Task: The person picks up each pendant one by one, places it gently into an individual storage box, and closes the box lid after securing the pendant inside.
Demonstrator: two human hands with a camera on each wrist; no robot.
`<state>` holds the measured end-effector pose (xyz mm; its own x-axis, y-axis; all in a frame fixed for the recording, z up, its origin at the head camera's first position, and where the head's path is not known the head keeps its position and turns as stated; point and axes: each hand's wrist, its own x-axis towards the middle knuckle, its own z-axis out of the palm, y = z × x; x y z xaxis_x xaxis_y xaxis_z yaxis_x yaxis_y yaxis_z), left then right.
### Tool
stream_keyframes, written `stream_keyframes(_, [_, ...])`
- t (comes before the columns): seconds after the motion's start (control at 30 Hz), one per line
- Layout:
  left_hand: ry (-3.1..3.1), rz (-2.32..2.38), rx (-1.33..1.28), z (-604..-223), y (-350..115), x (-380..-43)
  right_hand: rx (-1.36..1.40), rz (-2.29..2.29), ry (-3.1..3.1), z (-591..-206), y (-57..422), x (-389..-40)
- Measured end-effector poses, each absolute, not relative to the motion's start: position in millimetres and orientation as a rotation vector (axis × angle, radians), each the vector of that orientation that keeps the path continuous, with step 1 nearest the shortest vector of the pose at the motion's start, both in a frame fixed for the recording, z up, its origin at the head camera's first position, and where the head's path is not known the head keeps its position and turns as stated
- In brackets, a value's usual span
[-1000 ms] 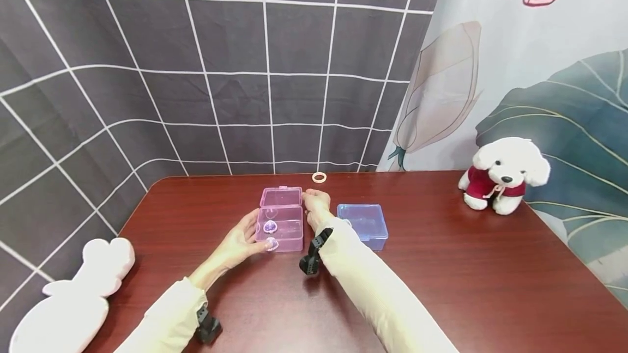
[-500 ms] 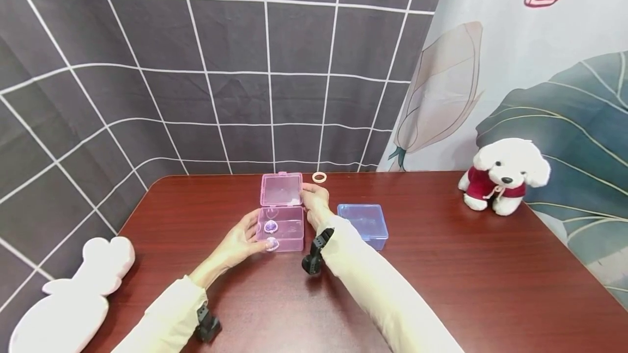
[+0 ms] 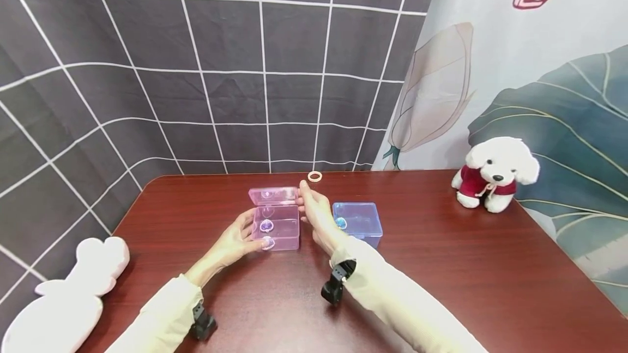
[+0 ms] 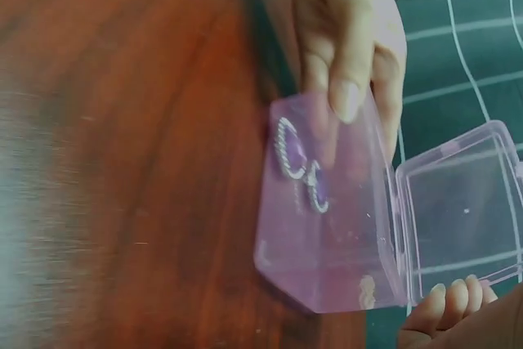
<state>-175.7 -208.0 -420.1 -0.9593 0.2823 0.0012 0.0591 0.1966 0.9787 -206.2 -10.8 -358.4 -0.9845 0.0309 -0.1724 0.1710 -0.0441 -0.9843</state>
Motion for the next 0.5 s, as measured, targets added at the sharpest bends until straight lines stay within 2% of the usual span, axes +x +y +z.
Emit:
stream_keyframes(0.2, [2.298, 1.834, 0.297, -418, -209, -176, -0.002, -2.062, 2.192, -364, -4, -187])
stream_keyframes(0.5, [2.284, 1.862, 0.309, -417, -207, -175, -0.192, -1.894, 2.308, -379, 6, -175])
